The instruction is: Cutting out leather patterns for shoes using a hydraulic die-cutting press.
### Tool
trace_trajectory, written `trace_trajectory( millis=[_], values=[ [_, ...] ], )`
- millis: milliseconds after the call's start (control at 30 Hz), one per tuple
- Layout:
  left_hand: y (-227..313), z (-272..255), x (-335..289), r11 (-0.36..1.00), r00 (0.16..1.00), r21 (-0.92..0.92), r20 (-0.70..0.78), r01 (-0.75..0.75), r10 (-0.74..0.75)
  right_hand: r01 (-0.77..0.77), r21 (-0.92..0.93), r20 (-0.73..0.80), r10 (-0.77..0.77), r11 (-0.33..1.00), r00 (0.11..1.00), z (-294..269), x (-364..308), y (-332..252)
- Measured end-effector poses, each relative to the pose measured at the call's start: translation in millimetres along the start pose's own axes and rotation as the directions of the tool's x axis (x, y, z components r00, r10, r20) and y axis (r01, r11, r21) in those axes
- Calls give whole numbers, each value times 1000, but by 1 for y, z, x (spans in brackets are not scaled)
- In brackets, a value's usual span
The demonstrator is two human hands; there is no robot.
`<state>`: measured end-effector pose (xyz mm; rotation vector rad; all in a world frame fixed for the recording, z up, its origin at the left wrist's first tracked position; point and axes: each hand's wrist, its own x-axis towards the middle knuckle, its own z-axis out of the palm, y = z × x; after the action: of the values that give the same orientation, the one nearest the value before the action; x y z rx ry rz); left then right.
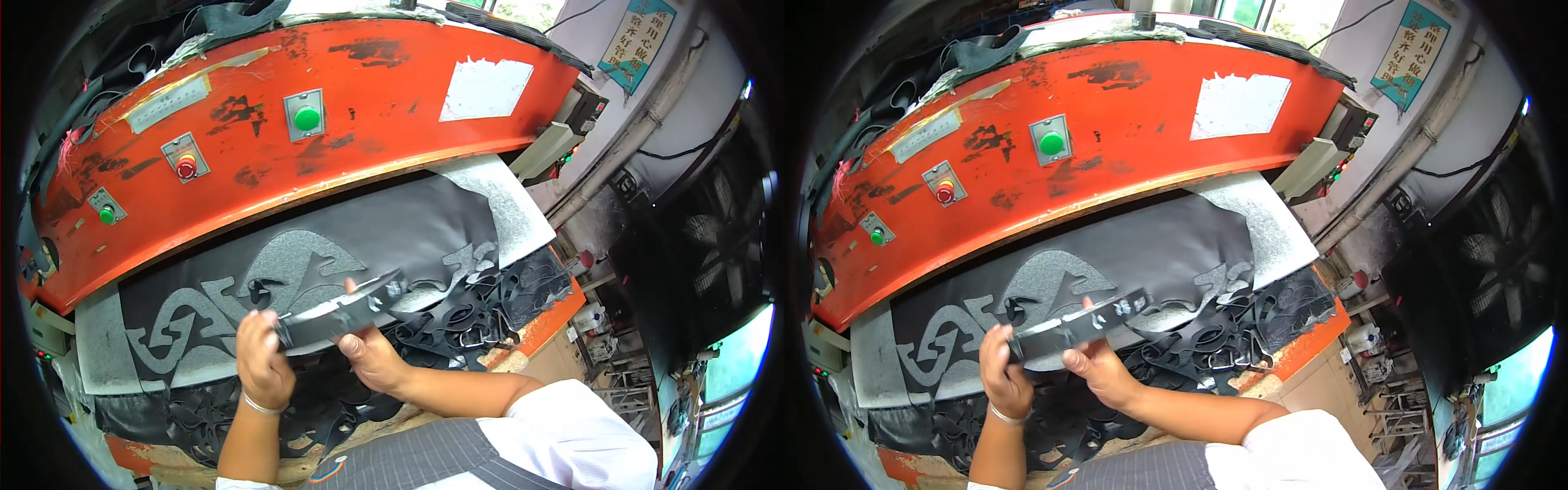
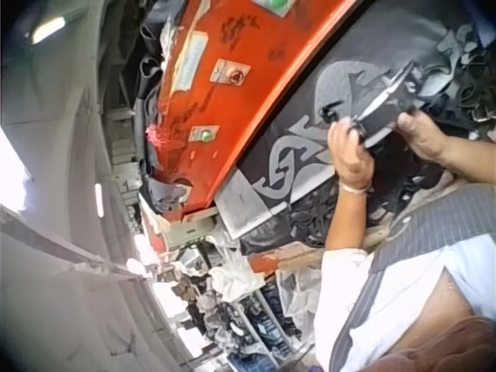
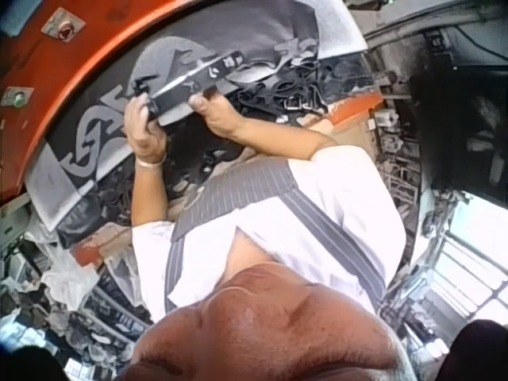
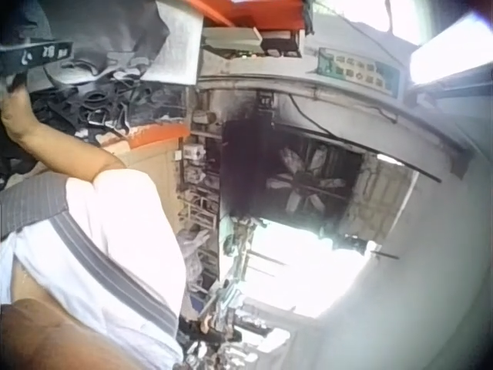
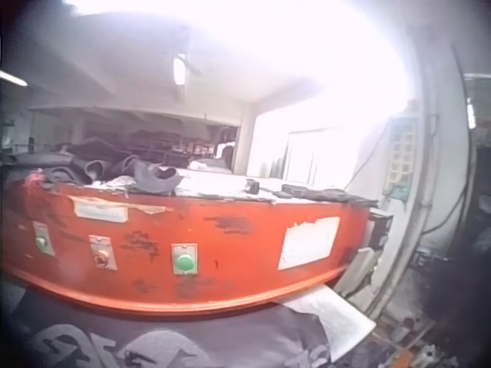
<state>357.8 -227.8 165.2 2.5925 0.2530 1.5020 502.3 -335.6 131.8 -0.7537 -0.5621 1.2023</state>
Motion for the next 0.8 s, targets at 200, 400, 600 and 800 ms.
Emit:
trace_trajectory(
  millis=[200,400,600,800],
  values=[
    [58,56,22,984,986,-174,-168,-31,1,458,0,-107,-456,889,884,6,3,-82],
    [84,166,22,808,844,-248,211,535,-494,445,-757,371,-245,479,896,-84,45,-196],
    [35,220,-14,733,712,190,175,653,-680,584,-763,525,263,-276,810,-143,93,-201],
    [36,230,-23,674,663,194,127,713,-738,599,-739,423,479,-309,769,-181,114,-168]
  ],
)
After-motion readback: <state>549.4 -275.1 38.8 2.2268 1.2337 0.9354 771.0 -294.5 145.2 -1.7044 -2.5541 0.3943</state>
